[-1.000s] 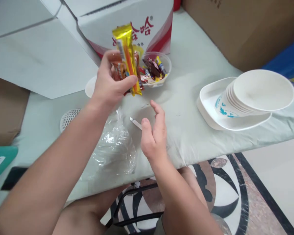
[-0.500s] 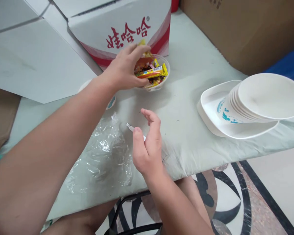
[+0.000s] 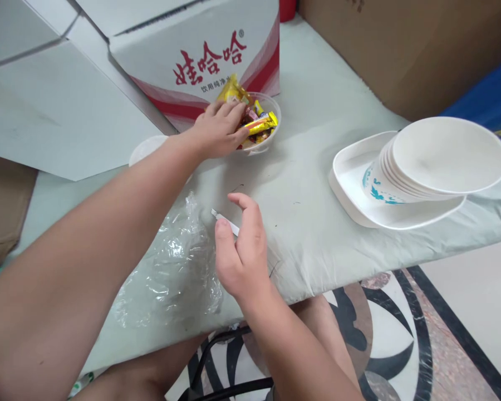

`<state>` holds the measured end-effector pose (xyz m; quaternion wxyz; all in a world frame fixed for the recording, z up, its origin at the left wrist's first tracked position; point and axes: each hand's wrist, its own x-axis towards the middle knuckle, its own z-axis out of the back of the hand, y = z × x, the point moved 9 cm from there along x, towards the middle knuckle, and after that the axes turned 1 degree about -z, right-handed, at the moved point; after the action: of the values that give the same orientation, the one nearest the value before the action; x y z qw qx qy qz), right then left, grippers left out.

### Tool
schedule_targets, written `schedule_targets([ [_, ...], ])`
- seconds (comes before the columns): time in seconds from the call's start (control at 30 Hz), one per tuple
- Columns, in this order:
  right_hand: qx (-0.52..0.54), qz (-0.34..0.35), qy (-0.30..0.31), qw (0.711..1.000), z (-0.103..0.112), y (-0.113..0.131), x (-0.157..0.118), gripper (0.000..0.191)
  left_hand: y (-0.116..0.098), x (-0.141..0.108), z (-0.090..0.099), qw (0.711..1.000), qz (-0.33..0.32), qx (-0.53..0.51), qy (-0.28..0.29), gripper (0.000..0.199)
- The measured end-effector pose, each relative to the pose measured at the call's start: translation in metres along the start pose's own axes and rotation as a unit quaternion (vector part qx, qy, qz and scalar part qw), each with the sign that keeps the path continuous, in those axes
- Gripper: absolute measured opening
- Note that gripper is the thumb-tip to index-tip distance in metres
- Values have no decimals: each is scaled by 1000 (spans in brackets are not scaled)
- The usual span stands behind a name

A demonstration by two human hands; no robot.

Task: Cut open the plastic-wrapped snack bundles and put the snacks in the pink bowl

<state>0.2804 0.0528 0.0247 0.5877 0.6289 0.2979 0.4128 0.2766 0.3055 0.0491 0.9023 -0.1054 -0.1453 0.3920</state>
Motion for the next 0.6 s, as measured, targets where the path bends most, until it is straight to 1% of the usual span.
schedule_targets([
  [0.07,-1,-2,2,1000,0,1,0,33,-2,-3,4,999,25,-4,23,60],
  [0.1,-1,-2,3,1000,0,2,0,32,-5,-5,11,999,33,-11,22,63],
  [0.13,0,0,4,1000,-1,2,0,32,-9,-10,24,999,36,-15,1,67],
  [0.17,0,4,5,1000,-2,3,0,32,-18,-17,40,999,16,-24,-39,71],
  [0.2,0,9,5,1000,-3,4,-1,32,-28,-28,56,996,-25,-35,-79,72],
  [0.23,-1,14,4,1000,-3,5,-1,32,-39,-45,75,987,-70,-53,-135,70],
  [0.27,-3,19,2,1000,-4,6,-1,31,-44,-67,92,972,-101,-83,-194,62],
  [0.3,-6,23,1,1000,-6,7,-1,31,-39,-92,105,958,-94,-112,-245,42],
  [0.33,-9,27,2,1000,-8,7,0,30,-30,-116,110,955,-63,-120,-264,8],
  [0.37,-14,29,6,999,-10,8,-1,29,-16,-138,105,963,-10,-120,-240,20],
  [0.43,-22,30,24,999,-17,8,-2,28,17,-183,98,964,78,-113,-226,36],
  [0.47,-25,28,33,999,-21,8,-3,28,33,-201,88,969,118,-102,-192,45],
  [0.5,-29,26,42,998,-24,7,-5,27,47,-215,79,976,139,-77,-151,47],
  [0.53,-31,26,50,998,-27,7,-8,27,55,-223,67,985,136,-45,-93,41],
  [0.57,-34,28,56,997,-29,7,-11,27,61,-229,54,991,131,-17,-26,47],
  [0.6,-38,32,64,997,-32,8,-14,26,68,-234,44,990,135,6,27,61],
])
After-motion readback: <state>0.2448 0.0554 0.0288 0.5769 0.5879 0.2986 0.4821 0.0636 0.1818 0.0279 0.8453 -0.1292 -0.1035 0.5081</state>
